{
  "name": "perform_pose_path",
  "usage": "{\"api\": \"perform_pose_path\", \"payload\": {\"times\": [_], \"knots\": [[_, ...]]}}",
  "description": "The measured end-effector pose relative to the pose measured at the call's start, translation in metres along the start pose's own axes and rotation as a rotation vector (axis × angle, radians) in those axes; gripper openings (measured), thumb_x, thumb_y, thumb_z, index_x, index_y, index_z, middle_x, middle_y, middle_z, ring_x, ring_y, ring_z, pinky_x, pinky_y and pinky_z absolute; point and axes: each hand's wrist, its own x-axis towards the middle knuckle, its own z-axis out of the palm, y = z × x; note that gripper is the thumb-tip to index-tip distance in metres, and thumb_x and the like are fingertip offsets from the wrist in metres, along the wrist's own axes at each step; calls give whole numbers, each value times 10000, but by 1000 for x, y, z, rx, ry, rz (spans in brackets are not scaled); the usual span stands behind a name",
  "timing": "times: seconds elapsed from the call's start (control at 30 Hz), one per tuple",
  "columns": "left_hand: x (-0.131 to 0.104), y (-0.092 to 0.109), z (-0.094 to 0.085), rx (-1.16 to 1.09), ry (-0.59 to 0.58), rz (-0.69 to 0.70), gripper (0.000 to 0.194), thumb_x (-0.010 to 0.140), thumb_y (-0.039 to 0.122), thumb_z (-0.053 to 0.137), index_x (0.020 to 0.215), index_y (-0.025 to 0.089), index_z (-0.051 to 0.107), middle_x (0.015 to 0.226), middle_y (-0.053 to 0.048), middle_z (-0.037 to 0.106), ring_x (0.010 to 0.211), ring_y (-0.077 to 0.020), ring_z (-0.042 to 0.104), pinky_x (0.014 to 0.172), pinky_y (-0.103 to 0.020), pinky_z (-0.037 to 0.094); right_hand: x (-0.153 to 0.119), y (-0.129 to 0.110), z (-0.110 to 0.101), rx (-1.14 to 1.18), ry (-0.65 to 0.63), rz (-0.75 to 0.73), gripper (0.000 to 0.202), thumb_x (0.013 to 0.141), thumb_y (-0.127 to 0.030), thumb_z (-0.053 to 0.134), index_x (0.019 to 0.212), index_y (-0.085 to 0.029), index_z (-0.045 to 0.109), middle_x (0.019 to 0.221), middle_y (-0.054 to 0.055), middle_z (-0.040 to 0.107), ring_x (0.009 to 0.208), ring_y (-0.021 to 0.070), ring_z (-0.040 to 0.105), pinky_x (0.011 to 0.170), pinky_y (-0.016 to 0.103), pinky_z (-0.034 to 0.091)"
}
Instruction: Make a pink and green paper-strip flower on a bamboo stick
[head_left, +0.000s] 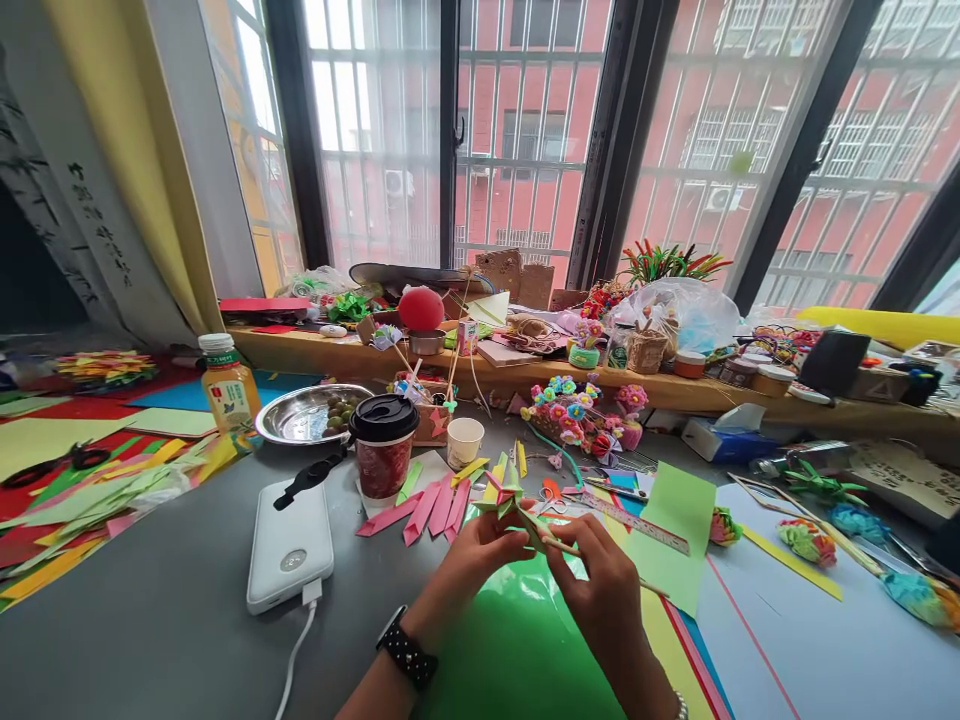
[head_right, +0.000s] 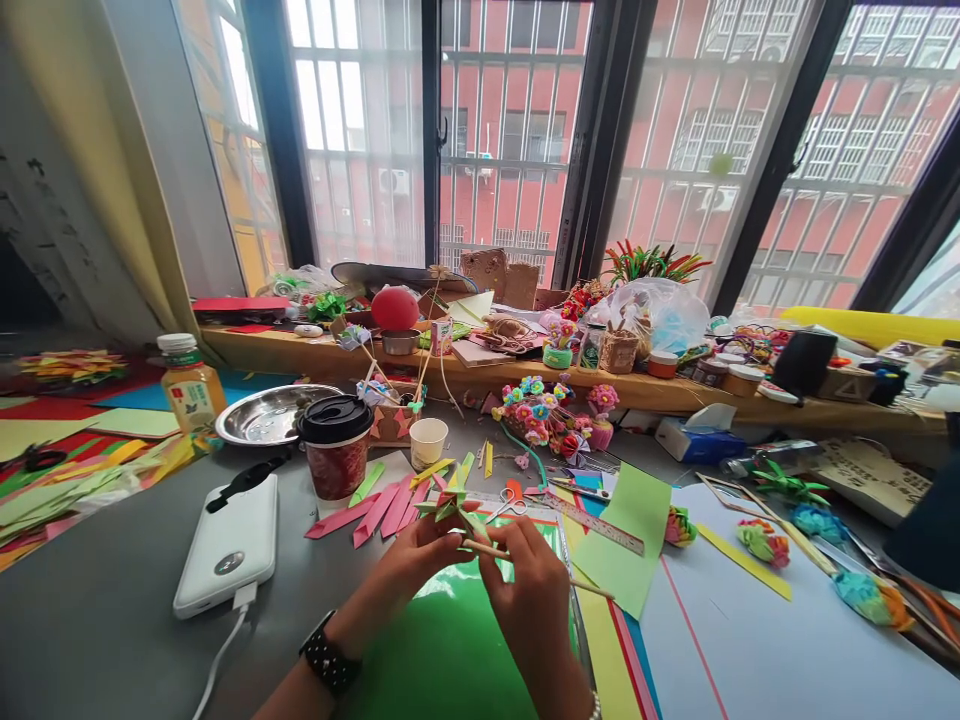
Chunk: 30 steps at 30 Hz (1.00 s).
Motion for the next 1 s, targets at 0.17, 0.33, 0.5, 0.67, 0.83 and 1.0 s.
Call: {"api": "perform_pose_path", "payload": {"times": [0.17,0.33,0.5,0.67,0.83,1.0], "knots": [[0,1,-1,62,100,-9,362,600,306,724,902,133,628,714,-37,659,702,-176,617,720,-308,455,0,-2,1,-3,-127,-72,177,820,-302,478,766,-180,595,675,34,584,578,147,566,525,224,437],[0,5,-7,128,81,-66,422,567,344,737,913,130,624,719,-40,651,677,-167,597,652,-279,432,4,2,-2,78,-207,-41,188,799,-356,524,767,-189,605,686,26,597,584,142,575,526,216,449],[-1,8,-12,240,13,-73,385,621,327,701,936,124,613,688,-36,640,629,-141,569,544,-230,392,4,3,-4,115,-226,-33,197,819,-337,497,790,-192,626,693,29,604,605,149,580,544,227,450],[0,9,-14,278,-25,-72,352,654,316,672,936,117,600,686,-40,647,633,-147,582,508,-216,373,4,4,-4,94,-182,-68,200,833,-302,476,782,-181,627,682,39,603,599,152,577,547,235,446],[-1,11,-11,172,-18,-155,360,635,312,679,929,116,612,669,-28,626,580,-111,550,497,-199,345,6,2,-8,159,-234,-43,156,806,-306,520,800,-196,631,701,33,601,606,148,575,550,237,457],[-4,13,-6,57,-49,-197,210,638,290,664,709,94,642,570,4,525,506,-76,457,488,-199,329,7,3,-9,243,-341,-105,301,749,-293,606,1047,-253,581,819,33,605,692,152,591,568,237,486]]}}
